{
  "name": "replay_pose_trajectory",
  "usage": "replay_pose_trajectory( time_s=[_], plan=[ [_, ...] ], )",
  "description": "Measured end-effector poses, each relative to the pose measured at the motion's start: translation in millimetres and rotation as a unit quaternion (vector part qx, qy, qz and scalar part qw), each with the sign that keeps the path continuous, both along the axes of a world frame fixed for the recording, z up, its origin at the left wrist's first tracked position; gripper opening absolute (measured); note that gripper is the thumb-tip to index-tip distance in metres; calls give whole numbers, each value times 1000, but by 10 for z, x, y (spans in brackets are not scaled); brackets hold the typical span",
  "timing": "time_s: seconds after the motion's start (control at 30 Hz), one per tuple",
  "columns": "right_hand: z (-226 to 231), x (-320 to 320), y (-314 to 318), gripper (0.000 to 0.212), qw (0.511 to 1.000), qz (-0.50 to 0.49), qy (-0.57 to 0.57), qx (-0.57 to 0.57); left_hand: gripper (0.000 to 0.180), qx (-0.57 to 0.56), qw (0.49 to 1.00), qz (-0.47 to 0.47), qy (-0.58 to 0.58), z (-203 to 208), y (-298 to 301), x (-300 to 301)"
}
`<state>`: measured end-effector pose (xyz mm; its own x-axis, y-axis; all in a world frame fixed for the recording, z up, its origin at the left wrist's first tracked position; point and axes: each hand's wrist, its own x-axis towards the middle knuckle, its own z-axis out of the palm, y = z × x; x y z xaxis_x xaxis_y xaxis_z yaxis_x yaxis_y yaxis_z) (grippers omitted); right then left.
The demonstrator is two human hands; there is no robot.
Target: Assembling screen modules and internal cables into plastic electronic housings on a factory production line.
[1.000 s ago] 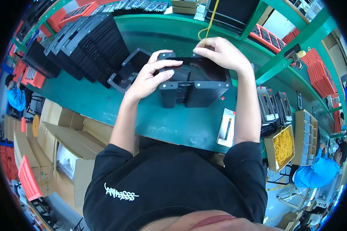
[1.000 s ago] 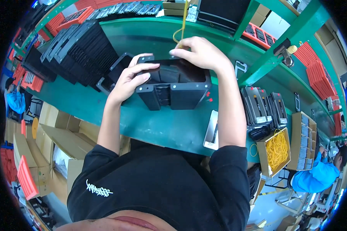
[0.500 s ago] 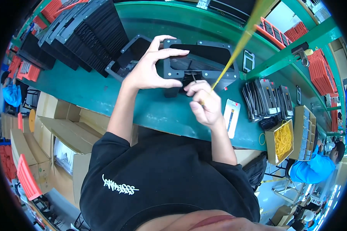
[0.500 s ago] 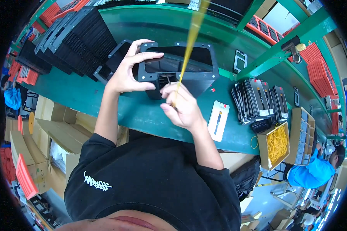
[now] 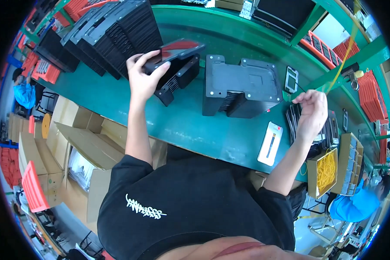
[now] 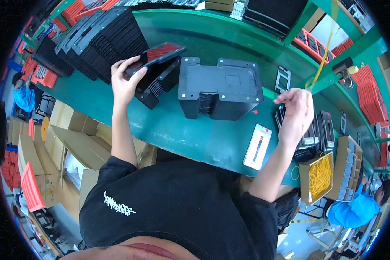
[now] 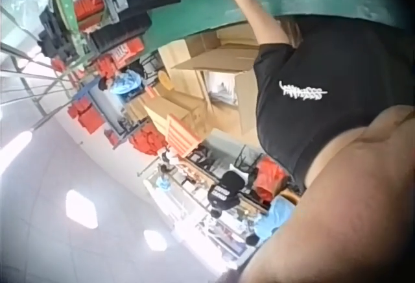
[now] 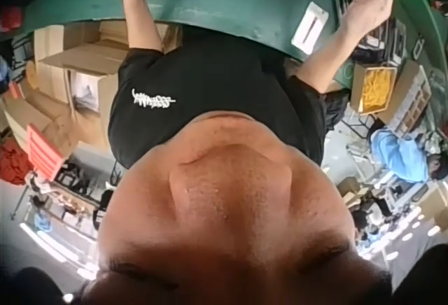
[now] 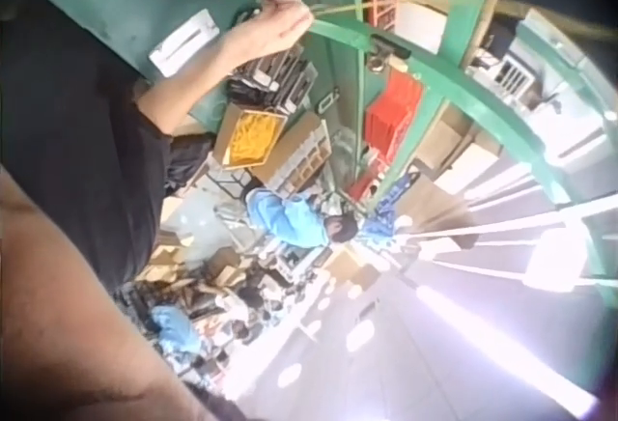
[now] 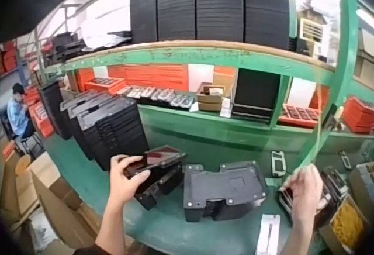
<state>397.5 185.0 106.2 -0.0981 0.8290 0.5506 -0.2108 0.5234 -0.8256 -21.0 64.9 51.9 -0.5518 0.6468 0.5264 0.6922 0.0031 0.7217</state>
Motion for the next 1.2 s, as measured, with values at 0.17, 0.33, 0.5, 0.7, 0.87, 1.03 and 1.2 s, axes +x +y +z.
replay_pose_trajectory(
  time_s=[0.17, 0.33, 0.5, 0.7, 0.87, 1.03, 1.2],
  plan=[
    [-20, -7, -35, 33, 988, -58, -118, -80, 54, -30, 992, -41, 115, -107, -277, -30],
    [-171, 160, 566, 36, 951, -98, -287, -56, 73, -85, 992, -26, 91, -287, -481, 33],
    [-821, 54, 1665, 39, 764, -199, -612, 37, 80, -100, 992, -43, 60, -345, -315, 57],
    [-1550, -438, 2372, 52, 654, -262, -696, -138, 84, -94, 991, -58, 69, -373, -337, 69],
    [-1116, -1116, 2094, 48, 728, -159, -665, -59, 82, -98, 993, -34, 51, -389, -411, 74],
    [-1153, -1245, 2024, 34, 694, -185, -695, -4, 82, -90, 995, -28, 45, -373, -403, 89],
    [-1375, -1206, 2183, 34, 694, -209, -678, -119, 83, -87, 995, -30, 40, -359, -392, 102]
  ],
)
